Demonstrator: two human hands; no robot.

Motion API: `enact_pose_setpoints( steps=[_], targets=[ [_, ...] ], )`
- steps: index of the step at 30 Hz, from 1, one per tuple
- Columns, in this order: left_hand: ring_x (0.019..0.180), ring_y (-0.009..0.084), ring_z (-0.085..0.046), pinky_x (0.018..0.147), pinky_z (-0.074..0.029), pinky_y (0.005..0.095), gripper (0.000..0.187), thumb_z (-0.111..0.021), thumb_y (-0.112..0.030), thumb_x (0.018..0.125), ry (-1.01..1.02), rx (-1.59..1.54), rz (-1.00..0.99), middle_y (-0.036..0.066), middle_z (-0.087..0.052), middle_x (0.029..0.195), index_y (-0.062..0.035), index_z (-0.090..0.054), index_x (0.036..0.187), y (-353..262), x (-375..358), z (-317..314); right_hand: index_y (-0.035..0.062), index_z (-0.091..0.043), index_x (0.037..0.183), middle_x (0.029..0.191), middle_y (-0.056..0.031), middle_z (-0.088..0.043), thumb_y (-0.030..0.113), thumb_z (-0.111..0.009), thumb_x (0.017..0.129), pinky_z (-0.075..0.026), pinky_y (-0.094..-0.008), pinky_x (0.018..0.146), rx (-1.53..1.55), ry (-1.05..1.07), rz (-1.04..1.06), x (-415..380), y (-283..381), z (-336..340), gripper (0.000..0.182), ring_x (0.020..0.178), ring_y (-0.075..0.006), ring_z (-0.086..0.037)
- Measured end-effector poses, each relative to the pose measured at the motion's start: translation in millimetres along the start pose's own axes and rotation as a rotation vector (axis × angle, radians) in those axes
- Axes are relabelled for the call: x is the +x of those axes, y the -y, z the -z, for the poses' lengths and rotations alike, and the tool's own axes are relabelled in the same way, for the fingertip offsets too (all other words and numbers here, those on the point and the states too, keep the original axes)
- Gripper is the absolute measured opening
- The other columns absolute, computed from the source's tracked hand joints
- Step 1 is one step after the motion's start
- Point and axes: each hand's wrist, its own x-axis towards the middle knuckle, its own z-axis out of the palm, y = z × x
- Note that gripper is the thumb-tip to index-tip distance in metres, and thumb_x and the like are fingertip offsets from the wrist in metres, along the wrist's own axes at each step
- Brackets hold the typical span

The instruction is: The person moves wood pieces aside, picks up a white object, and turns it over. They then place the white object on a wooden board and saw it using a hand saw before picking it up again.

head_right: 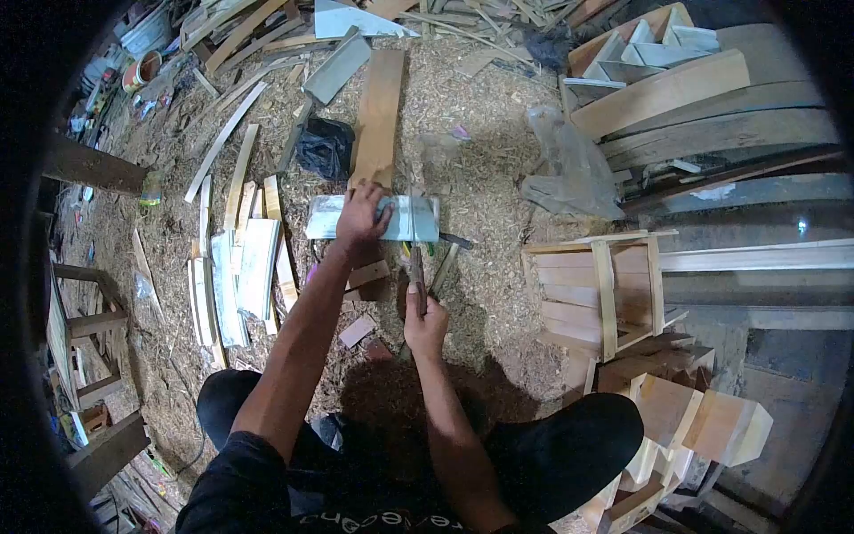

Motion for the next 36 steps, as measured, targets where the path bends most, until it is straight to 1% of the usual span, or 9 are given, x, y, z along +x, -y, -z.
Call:
enact_pose_setpoints(
  steps=[3,5,15,16,21,23,29,33,36],
  targets=[
    [0.117,0.0332,-0.053,0.102,-0.038,0.0468,0.032,-0.060,-0.027,0.089,0.083,0.026,-0.016,0.014,-0.059,0.117,-0.0063,-0.062,0.113,-5.5,-3.4,-9.6,0.0018,-0.050,0.061,0.051,0.0000,-0.043,0.046,-0.061,0.098,-0.035,-0.0356,0.050,-0.003,0.035,0.004,2.2,-2.6,3.9,0.059,0.050,-0.0117,-0.042],
    [0.116,0.0332,-0.053,0.103,-0.038,0.0473,0.029,-0.061,-0.026,0.088,-0.142,0.070,0.087,0.014,-0.060,0.116,-0.0083,-0.062,0.111,-6.2,-4.5,-27.1,0.0009,-0.051,0.062,0.051,-0.0003,-0.043,0.045,-0.061,0.099,-0.036,-0.0355,0.050,0.004,0.048,0.020,9.8,5.9,0.8,0.058,0.050,-0.0118,-0.042],
    [0.111,0.0342,-0.055,0.102,-0.038,0.0490,0.029,-0.062,-0.031,0.090,-0.024,0.015,0.251,0.015,-0.060,0.112,-0.0079,-0.063,0.108,-23.2,1.9,-5.2,-0.0012,-0.060,0.072,0.054,-0.0001,-0.047,0.042,-0.060,0.100,-0.041,-0.0345,0.054,0.057,0.047,-0.094,21.5,25.7,-0.6,0.051,0.054,-0.0115,-0.046],
    [0.111,0.0342,-0.054,0.102,-0.038,0.0488,0.030,-0.063,-0.031,0.089,-0.032,0.032,0.237,0.014,-0.060,0.113,-0.0081,-0.063,0.109,-22.3,2.4,-5.7,0.0079,-0.048,0.061,0.053,0.0058,-0.043,0.039,-0.062,0.100,-0.031,-0.0272,0.046,0.058,0.021,-0.015,21.6,31.4,-3.4,0.052,0.049,-0.0054,-0.040],
    [0.112,0.0340,-0.054,0.104,-0.038,0.0482,0.032,-0.065,-0.028,0.085,-0.024,0.080,0.184,0.014,-0.059,0.114,-0.0089,-0.062,0.111,-21.4,0.6,-3.4,0.0066,-0.048,0.060,0.054,0.0066,-0.042,0.040,-0.061,0.100,-0.032,-0.0277,0.047,0.045,0.002,-0.117,18.2,37.1,-9.8,0.054,0.050,-0.0056,-0.040],
    [0.113,0.0336,-0.054,0.105,-0.037,0.0488,0.034,-0.066,-0.026,0.084,-0.060,0.075,0.155,0.013,-0.059,0.114,-0.0097,-0.062,0.113,-20.1,2.0,-4.2,-0.0006,-0.057,0.068,0.055,-0.0024,-0.047,0.041,-0.060,0.100,-0.041,-0.0339,0.053,-0.016,0.041,-0.186,22.9,43.9,-9.0,0.053,0.055,-0.0126,-0.047],
    [0.117,0.0360,-0.051,0.105,-0.035,0.0520,0.040,-0.065,-0.023,0.083,0.078,0.032,0.216,0.014,-0.057,0.118,-0.0100,-0.059,0.121,-22.3,5.4,-2.4,0.0005,-0.062,0.073,0.055,-0.0017,-0.047,0.043,-0.060,0.099,-0.039,-0.0353,0.051,0.052,0.114,-0.091,9.0,27.8,3.9,0.050,0.054,-0.0122,-0.047],
    [0.118,0.0359,-0.052,0.105,-0.035,0.0518,0.041,-0.066,-0.022,0.083,-0.029,0.041,0.137,0.013,-0.059,0.119,-0.0103,-0.060,0.122,-18.3,4.5,-5.2,0.0000,-0.070,0.081,0.057,0.0014,-0.053,0.033,-0.059,0.101,-0.039,-0.0301,0.050,-0.038,0.032,-0.121,-32.2,40.1,26.5,0.040,0.054,-0.0073,-0.050],
    [0.118,0.0357,-0.052,0.106,-0.036,0.0511,0.042,-0.066,-0.021,0.082,0.022,0.002,0.159,0.013,-0.059,0.121,-0.0103,-0.061,0.123,-17.0,4.4,-3.0,-0.0015,-0.062,0.076,0.056,-0.0047,-0.049,0.035,-0.060,0.101,-0.037,-0.0354,0.050,-0.255,0.110,-0.054,47.5,23.9,-7.2,0.044,0.055,-0.0099,-0.048]
  ],
)
